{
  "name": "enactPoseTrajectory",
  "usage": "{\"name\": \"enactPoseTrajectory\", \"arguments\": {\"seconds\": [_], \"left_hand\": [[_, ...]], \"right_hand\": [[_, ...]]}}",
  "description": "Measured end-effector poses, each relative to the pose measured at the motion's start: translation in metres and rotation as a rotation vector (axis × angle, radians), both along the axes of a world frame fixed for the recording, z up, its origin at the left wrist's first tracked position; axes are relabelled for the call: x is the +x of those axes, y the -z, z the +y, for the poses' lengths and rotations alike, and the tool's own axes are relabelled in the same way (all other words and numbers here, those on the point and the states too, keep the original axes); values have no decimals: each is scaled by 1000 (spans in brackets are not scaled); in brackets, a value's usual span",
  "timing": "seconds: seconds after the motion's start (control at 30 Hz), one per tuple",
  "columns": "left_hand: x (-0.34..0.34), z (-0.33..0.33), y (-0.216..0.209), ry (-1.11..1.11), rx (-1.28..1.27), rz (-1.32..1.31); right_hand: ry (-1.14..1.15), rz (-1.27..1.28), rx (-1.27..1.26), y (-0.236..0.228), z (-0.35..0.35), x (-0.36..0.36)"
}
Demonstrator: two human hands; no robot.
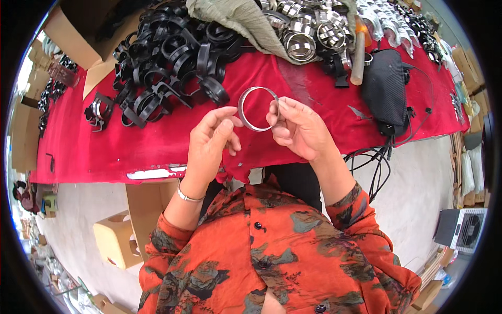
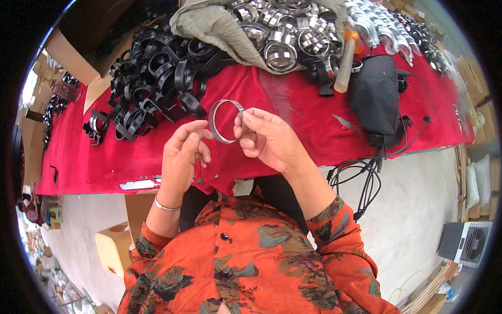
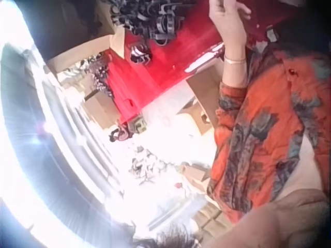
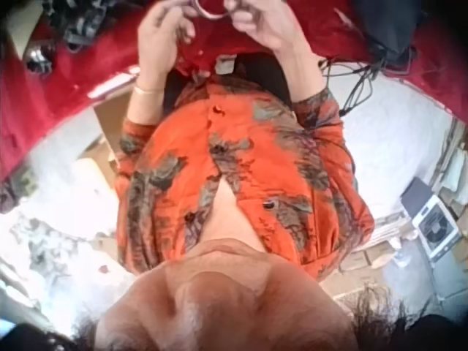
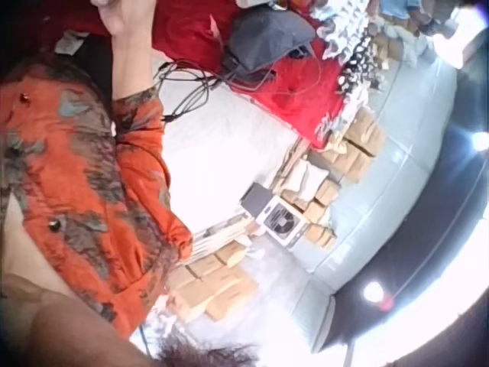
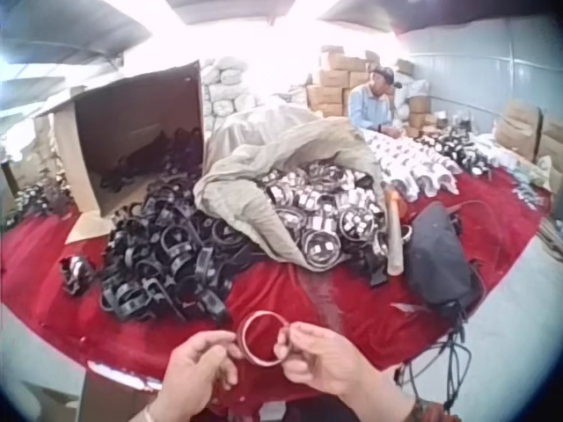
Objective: Assembling metal rings into black plastic housings at a work table in a manufacturing environment.
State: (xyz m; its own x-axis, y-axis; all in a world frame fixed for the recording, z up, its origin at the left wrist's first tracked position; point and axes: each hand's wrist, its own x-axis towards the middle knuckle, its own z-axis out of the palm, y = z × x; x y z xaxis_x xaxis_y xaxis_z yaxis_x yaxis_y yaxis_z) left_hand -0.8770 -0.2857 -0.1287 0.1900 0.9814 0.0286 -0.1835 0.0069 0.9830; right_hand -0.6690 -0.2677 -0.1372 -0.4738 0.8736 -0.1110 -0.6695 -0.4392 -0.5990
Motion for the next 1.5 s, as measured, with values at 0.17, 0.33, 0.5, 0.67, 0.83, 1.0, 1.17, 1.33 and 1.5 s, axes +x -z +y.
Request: {"name": "enactPoseTrajectory", "arguments": {"seconds": [0.17, 0.33, 0.5, 0.67, 0.83, 1.0, 1.17, 1.33, 1.5], "left_hand": [[-7, 1, 4, -46, -98, -132], [-15, -7, -6, 130, -194, -383], [-22, -12, -5, 47, -48, -240], [-29, -15, -1, 5, 39, -225], [-34, -14, 12, -55, -85, 7], [-56, 12, 6, -345, 440, 754], [-31, 47, -37, -485, 763, 985], [4, 57, -27, -124, 902, 1544], [-20, 75, -46, 48, 941, 1670]], "right_hand": [[-141, 265, -76, 11, -6, -5], [-162, 243, -103, 21, -9, -13], [-67, 76, -81, 13, -12, -25], [-16, 27, -116, 9, -15, -36], [-29, 11, 66, 11, -17, -24], [199, -481, 227, 2, -17, -6], [289, -562, 282, 5, -16, -7], [359, -657, 296, 1, -22, -7], [363, -637, 293, 0, -26, 6]]}}
